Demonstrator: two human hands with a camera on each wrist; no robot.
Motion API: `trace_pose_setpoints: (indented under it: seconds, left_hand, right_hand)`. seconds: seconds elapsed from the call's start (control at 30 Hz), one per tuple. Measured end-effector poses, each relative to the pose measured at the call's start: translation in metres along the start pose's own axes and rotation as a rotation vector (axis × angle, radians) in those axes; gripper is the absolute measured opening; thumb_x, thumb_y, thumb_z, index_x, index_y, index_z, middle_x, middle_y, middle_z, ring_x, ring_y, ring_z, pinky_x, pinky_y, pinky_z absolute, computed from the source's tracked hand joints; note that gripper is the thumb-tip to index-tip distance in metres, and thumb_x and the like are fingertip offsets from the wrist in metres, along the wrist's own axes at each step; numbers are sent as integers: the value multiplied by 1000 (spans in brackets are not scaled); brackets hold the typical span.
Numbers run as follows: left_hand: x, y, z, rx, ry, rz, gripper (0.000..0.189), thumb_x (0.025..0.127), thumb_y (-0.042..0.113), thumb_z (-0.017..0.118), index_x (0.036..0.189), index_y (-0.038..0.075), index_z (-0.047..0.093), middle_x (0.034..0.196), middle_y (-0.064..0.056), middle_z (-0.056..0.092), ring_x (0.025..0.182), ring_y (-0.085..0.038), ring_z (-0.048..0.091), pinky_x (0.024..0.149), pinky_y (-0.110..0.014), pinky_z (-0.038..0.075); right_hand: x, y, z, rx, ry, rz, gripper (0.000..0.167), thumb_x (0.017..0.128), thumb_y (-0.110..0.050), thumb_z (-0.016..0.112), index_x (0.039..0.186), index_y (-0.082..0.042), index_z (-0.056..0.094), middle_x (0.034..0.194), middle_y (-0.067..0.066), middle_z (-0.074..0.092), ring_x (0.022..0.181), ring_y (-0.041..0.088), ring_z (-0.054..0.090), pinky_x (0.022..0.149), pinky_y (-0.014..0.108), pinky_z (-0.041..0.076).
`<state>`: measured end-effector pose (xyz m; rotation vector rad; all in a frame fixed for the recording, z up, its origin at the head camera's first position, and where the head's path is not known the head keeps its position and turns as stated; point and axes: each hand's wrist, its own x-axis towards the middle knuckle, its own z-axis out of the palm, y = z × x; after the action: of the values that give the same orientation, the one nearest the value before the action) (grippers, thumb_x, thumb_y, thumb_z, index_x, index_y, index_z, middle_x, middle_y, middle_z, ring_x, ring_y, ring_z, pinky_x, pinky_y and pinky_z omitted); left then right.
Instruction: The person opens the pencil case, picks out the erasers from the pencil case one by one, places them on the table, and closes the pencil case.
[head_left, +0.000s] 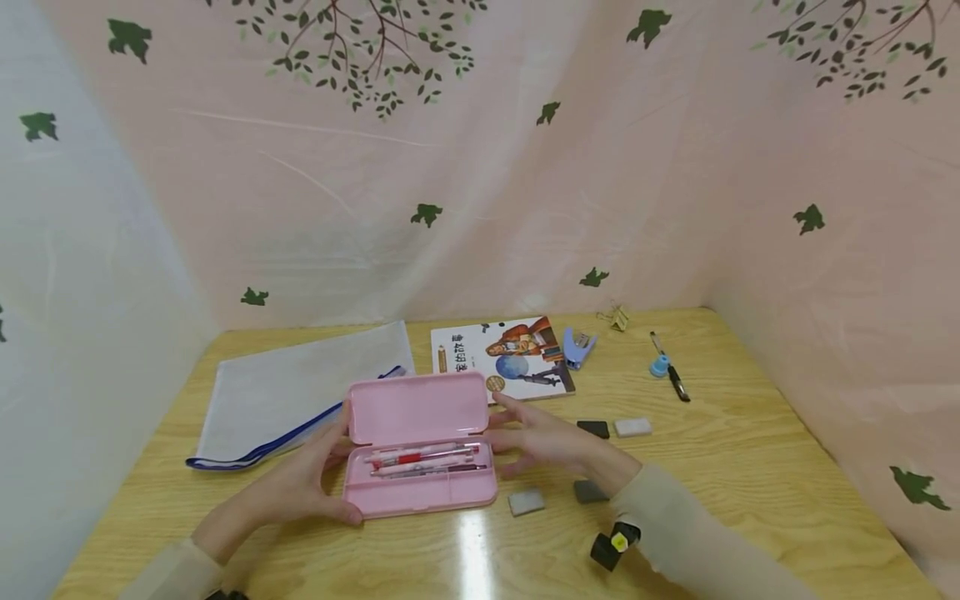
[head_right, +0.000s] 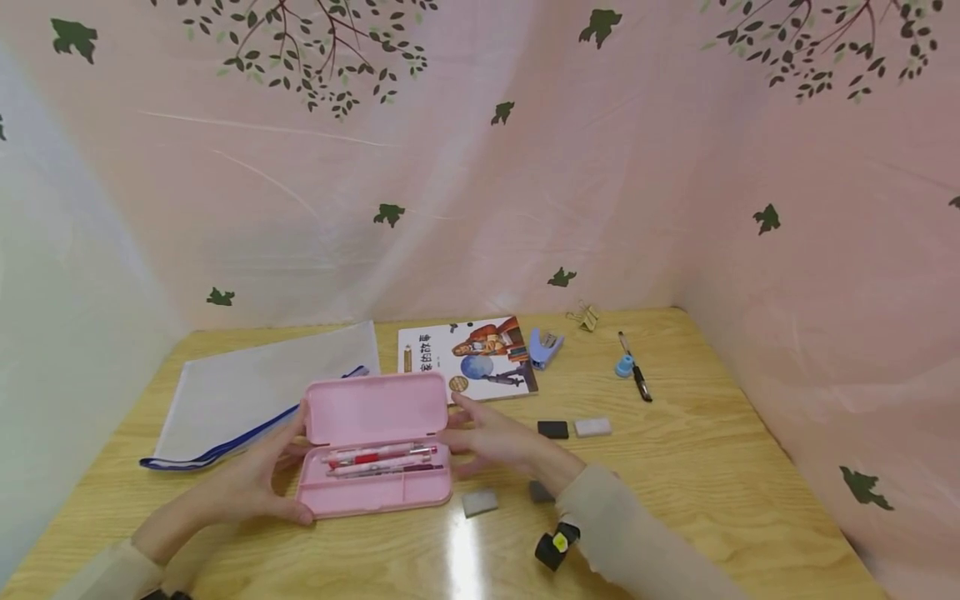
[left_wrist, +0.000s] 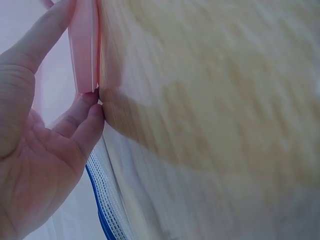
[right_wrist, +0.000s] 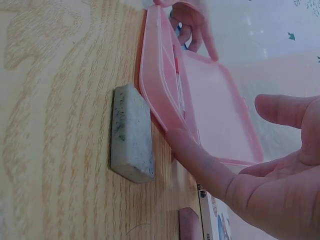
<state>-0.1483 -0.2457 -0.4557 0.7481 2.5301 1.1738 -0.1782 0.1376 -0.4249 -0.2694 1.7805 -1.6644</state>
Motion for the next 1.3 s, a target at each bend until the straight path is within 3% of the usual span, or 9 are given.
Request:
trace_pose_setpoints:
  seconds: [0.2,0.37,0.6,0.7,0.83,0.93,1.03,1.13,1.3]
  left_hand:
    - [-3,2,1,-43,0,-49,149,68,40,95,160,23,-21,158,-16,30,135,-31,51,108,-22,35]
    - [-4,3,2,-41,8,-25,143,67,41,95,162,30,-11,154,-9,37,134,-30,52,109,-25,35]
    - [-8,4,1,77,50,52,108,69,48,92,150,8,31,137,-4,56,129,-28,56,109,-21,34]
    - [-9,7,0,158,79,80,95,69,53,90,141,9,46,132,7,60,124,-18,57,108,-24,39]
    - [-9,11,-2,264,74,94,85,71,59,86,136,16,53,122,13,60,110,-8,58,96,-33,50]
    - [-11,14,-6,303,16,88,83,74,60,83,138,15,54,103,13,61,90,-5,57,77,-28,52]
    - [-15,15,-12,236,-74,71,88,78,53,84,147,12,48,86,11,60,75,-4,55,63,-24,48]
    - [-17,17,-16,100,-174,4,81,91,44,76,154,10,39,80,7,62,68,-7,58,59,-25,49]
    - [-14,18,-17,-19,-233,-92,57,106,35,55,155,11,37,79,2,64,65,-13,60,56,-27,49]
  right_hand:
    - [-2,1,2,-39,10,-23,75,101,-20,63,163,-15,20,150,22,37,123,39,57,91,50,55]
    - [-4,5,0,-43,13,-39,66,100,-20,66,156,-15,33,145,22,40,119,37,59,91,50,55]
    - [-9,10,-4,-103,-38,-68,54,101,-24,64,148,-7,44,147,18,44,123,37,57,92,47,55]
    - [-12,10,-5,-182,-112,-76,54,104,-30,59,152,-9,44,154,14,41,130,34,53,95,43,54]
    - [-18,10,-11,-320,-225,-63,54,104,-30,57,155,-18,43,160,4,37,141,27,42,109,42,42]
    - [-20,8,-13,-385,-260,-60,52,103,-28,57,153,-18,46,160,1,38,144,22,39,113,39,36]
    - [-19,7,-12,-396,-237,-62,48,104,-26,58,150,-14,49,154,5,45,135,23,49,105,37,46]
    - [-16,6,-9,-418,-199,-54,45,103,-24,61,147,-15,53,135,8,59,112,26,64,84,37,58]
    - [-9,8,-3,-475,-173,-51,50,99,-22,69,146,-23,53,95,11,68,77,25,68,58,37,59]
